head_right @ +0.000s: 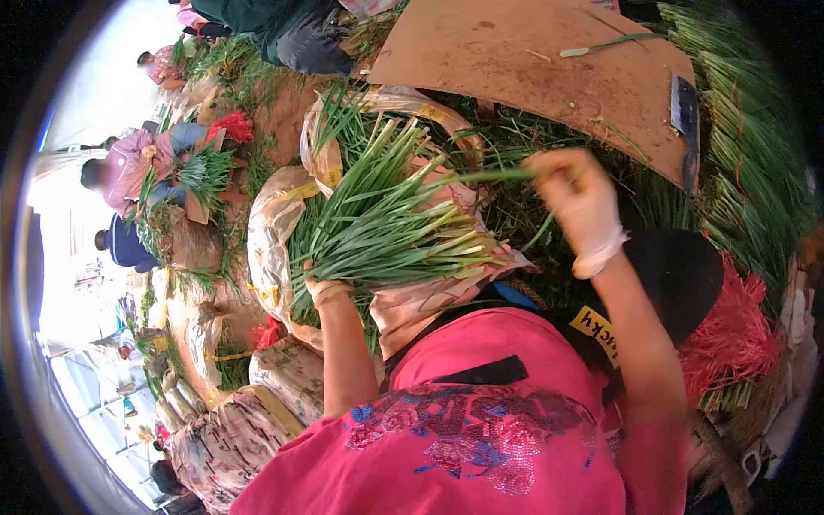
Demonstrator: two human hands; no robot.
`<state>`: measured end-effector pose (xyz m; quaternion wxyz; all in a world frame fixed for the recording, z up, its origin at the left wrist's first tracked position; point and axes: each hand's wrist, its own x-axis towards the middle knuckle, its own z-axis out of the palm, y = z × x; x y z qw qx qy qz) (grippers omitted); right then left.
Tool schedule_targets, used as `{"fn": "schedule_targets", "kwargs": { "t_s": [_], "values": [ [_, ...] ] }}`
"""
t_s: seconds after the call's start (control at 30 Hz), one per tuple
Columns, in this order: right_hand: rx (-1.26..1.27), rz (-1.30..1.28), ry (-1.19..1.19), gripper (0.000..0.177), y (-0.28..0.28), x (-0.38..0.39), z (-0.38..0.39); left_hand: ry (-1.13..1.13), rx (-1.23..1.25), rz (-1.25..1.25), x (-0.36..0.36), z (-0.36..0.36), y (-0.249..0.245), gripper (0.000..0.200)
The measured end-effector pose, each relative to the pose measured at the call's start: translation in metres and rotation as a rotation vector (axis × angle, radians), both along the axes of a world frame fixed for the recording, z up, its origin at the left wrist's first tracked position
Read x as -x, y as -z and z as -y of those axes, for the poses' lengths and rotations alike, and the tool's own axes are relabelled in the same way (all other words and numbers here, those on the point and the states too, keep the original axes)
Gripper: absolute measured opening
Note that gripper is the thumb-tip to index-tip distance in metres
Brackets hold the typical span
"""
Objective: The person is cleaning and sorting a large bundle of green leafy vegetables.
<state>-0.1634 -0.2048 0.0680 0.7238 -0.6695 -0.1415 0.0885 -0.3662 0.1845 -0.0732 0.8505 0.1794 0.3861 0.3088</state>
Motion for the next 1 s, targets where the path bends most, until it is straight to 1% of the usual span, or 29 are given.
{"fn": "schedule_targets", "kwargs": {
  "t_s": [0.03, 0.07, 0.1, 0.13, 0.17, 0.23, 0.33, 0.43, 0.5, 0.53, 0.57, 0.6, 0.63, 0.7, 0.73, 0.77, 0.83, 0.93, 1.0],
  "values": [
    [0.205, 0.045, -0.117, 0.018, -0.009, 0.019, -0.014, -0.024, 0.026, 0.002, -0.004, 0.004, -0.009, 0.056],
    [0.575, 0.164, -0.353, 0.023, -0.018, 0.027, -0.016, -0.047, 0.052, 0.004, -0.011, 0.014, -0.029, 0.056],
    [0.700, 0.525, -0.363, 0.029, -0.014, 0.034, -0.029, -0.070, 0.076, 0.007, -0.015, 0.020, -0.040, 0.056],
    [0.862, 0.444, -0.460, 0.030, -0.021, 0.040, -0.042, -0.059, 0.055, 0.021, -0.016, 0.018, -0.041, 0.055],
    [1.050, 0.420, -0.583, 0.031, -0.018, 0.038, -0.056, -0.072, 0.023, 0.008, -0.016, 0.018, -0.041, 0.054],
    [1.156, 0.332, -0.727, 0.029, -0.006, 0.036, -0.072, -0.099, -0.039, -0.016, -0.021, 0.025, -0.054, 0.053],
    [0.876, 0.192, -0.597, 0.024, -0.002, 0.035, -0.066, -0.091, -0.019, 0.060, -0.016, 0.016, -0.049, 0.052],
    [0.749, -0.066, -0.516, 0.024, -0.023, 0.019, -0.036, -0.118, 0.061, 0.026, -0.008, 0.013, -0.041, 0.052],
    [0.907, -0.011, -0.362, 0.018, -0.011, 0.002, -0.007, -0.123, 0.122, 0.049, -0.007, 0.011, -0.036, 0.051],
    [1.009, 0.231, -0.325, 0.015, -0.004, -0.003, 0.008, -0.126, 0.153, 0.060, -0.007, 0.012, -0.034, 0.051],
    [1.103, 0.474, -0.281, 0.012, 0.002, -0.006, 0.017, -0.107, 0.131, 0.048, -0.008, 0.013, -0.033, 0.051],
    [1.047, 0.536, -0.200, 0.012, 0.001, 0.002, 0.018, -0.088, 0.109, 0.035, -0.010, 0.016, -0.034, 0.051],
    [0.975, 0.464, -0.259, 0.015, -0.001, 0.008, 0.016, -0.070, 0.084, 0.021, -0.011, 0.018, -0.036, 0.050],
    [0.824, 0.321, -0.373, 0.022, -0.006, 0.018, 0.006, -0.104, 0.110, -0.008, -0.015, 0.021, -0.044, 0.048],
    [0.688, 0.217, -0.391, 0.029, 0.020, 0.028, -0.003, -0.120, 0.121, -0.023, -0.017, 0.022, -0.048, 0.047],
    [0.639, 0.147, -0.367, 0.031, 0.036, 0.035, -0.010, -0.118, 0.094, -0.022, -0.017, 0.020, -0.047, 0.047],
    [0.529, -0.343, -0.378, 0.030, 0.041, 0.041, -0.029, -0.116, 0.041, -0.020, -0.017, 0.017, -0.044, 0.047],
    [0.262, -0.530, -0.402, 0.018, 0.051, 0.050, -0.036, -0.055, -0.006, 0.011, -0.015, 0.018, -0.049, 0.046],
    [0.287, -0.418, -0.398, 0.022, 0.048, 0.055, -0.032, -0.078, 0.023, 0.010, -0.012, 0.019, -0.048, 0.046]
  ]
}}
